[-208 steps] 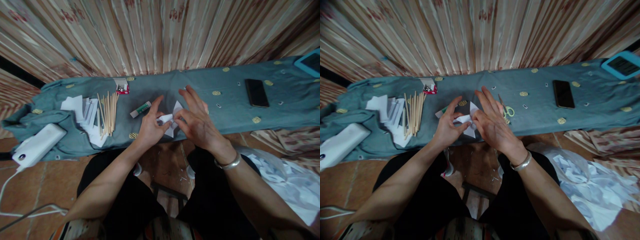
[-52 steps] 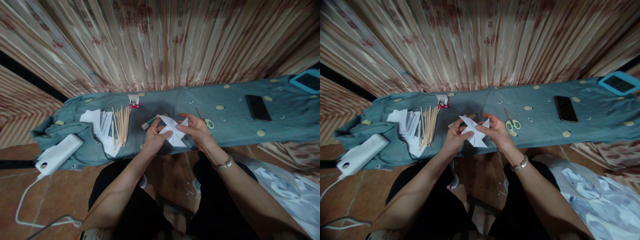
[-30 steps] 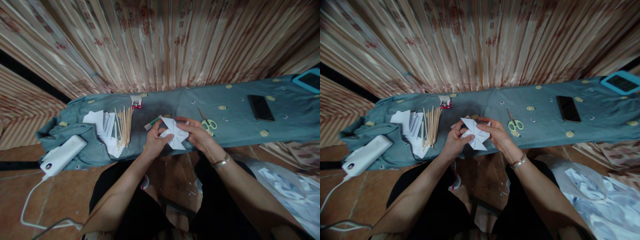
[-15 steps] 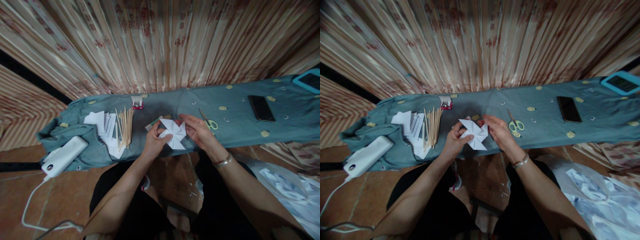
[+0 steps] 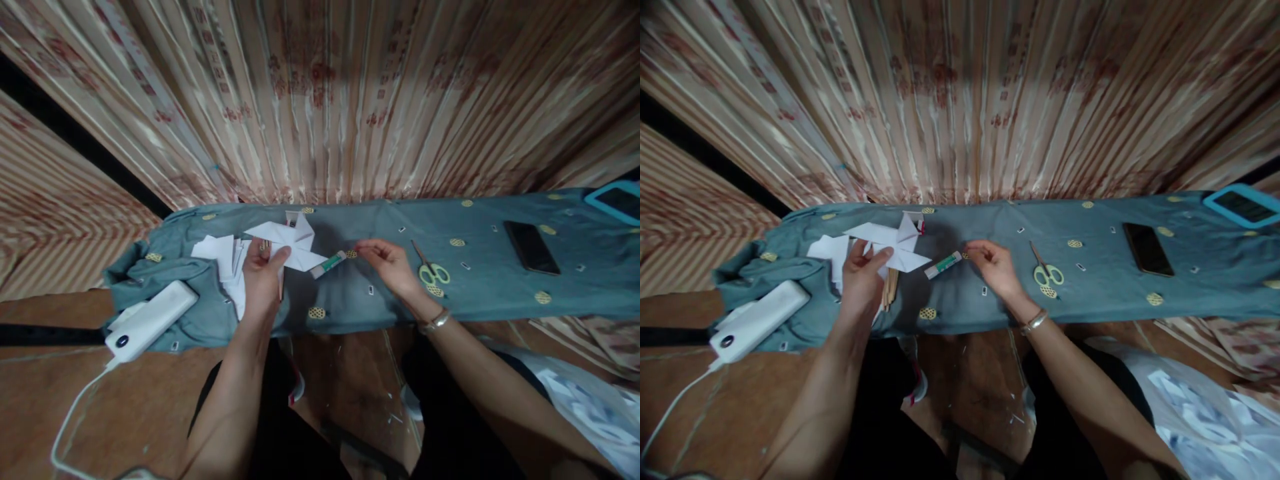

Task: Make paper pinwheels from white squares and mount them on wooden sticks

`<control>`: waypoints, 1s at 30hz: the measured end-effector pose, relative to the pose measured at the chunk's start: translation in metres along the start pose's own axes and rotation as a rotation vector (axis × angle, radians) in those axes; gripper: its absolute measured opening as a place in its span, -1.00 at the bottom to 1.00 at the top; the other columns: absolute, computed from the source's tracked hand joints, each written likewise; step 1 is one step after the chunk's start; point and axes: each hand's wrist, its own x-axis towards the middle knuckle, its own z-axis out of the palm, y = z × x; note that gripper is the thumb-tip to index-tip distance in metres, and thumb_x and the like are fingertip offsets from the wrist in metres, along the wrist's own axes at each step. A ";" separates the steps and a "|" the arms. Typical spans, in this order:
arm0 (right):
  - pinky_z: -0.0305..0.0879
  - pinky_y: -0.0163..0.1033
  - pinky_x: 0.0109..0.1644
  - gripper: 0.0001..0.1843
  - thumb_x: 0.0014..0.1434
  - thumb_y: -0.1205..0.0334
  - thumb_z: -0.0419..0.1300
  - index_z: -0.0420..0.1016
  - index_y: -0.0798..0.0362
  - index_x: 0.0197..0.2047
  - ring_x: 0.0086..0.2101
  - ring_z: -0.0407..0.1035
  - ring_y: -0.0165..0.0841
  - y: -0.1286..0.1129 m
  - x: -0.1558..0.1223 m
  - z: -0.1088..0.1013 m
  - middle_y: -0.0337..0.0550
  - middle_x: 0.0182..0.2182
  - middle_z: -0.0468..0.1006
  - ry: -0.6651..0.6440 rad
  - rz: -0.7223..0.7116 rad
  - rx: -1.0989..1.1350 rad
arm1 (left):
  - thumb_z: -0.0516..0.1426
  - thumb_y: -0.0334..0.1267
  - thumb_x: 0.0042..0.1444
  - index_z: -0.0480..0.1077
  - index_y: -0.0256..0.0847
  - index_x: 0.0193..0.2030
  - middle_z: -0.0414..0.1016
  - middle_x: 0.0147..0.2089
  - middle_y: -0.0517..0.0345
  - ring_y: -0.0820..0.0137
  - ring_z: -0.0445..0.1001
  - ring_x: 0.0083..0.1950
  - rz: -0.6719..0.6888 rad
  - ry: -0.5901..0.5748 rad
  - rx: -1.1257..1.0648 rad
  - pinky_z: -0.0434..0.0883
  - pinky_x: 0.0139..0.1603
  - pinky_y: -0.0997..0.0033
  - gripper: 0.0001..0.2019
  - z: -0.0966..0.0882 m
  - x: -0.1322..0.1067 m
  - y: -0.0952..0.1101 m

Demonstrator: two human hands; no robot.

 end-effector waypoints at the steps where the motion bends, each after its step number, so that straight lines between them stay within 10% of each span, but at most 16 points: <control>1: 0.42 -0.10 -0.09 -0.82 0.11 0.10 0.26 0.61 -0.02 -0.26 -0.30 0.50 -0.28 -0.001 0.007 0.010 -0.17 -0.32 0.67 -0.057 -0.052 -0.111 | 0.42 -0.37 -0.36 0.45 -0.19 -0.33 0.59 -0.34 0.25 0.45 0.54 -0.31 0.036 0.044 -0.009 0.45 -0.18 0.49 -0.63 -0.005 0.006 0.005; 7: 0.13 -0.02 0.29 -0.69 0.23 0.39 0.07 0.59 0.13 -0.05 0.20 0.25 -0.12 -0.009 0.064 0.077 0.12 0.21 0.40 -0.310 -0.452 -0.925 | 0.42 -0.35 -0.30 0.48 -0.17 -0.29 0.62 -0.27 0.22 0.42 0.56 -0.20 0.114 0.127 -0.034 0.46 -0.06 0.46 -0.64 -0.033 0.026 0.021; 13: 0.06 0.10 0.28 -0.66 0.28 0.42 -0.01 0.60 0.23 -0.13 0.29 0.04 0.02 -0.006 0.113 0.128 0.28 0.29 0.23 -0.448 -0.545 -1.156 | 0.43 -0.36 -0.30 0.52 -0.14 -0.25 0.64 -0.23 0.20 0.40 0.57 -0.17 0.094 0.156 -0.054 0.47 -0.01 0.42 -0.61 -0.036 0.029 0.023; 30: 0.05 0.04 0.24 -0.68 0.24 0.40 0.05 0.63 0.27 -0.14 0.17 0.15 -0.04 0.005 0.142 0.141 0.26 0.04 0.44 -0.572 -0.562 -1.199 | 0.37 -0.34 -0.15 0.49 -0.15 -0.09 0.62 -0.09 0.09 0.31 0.57 -0.02 0.107 0.111 0.029 0.45 0.06 0.37 -0.59 -0.029 0.028 0.020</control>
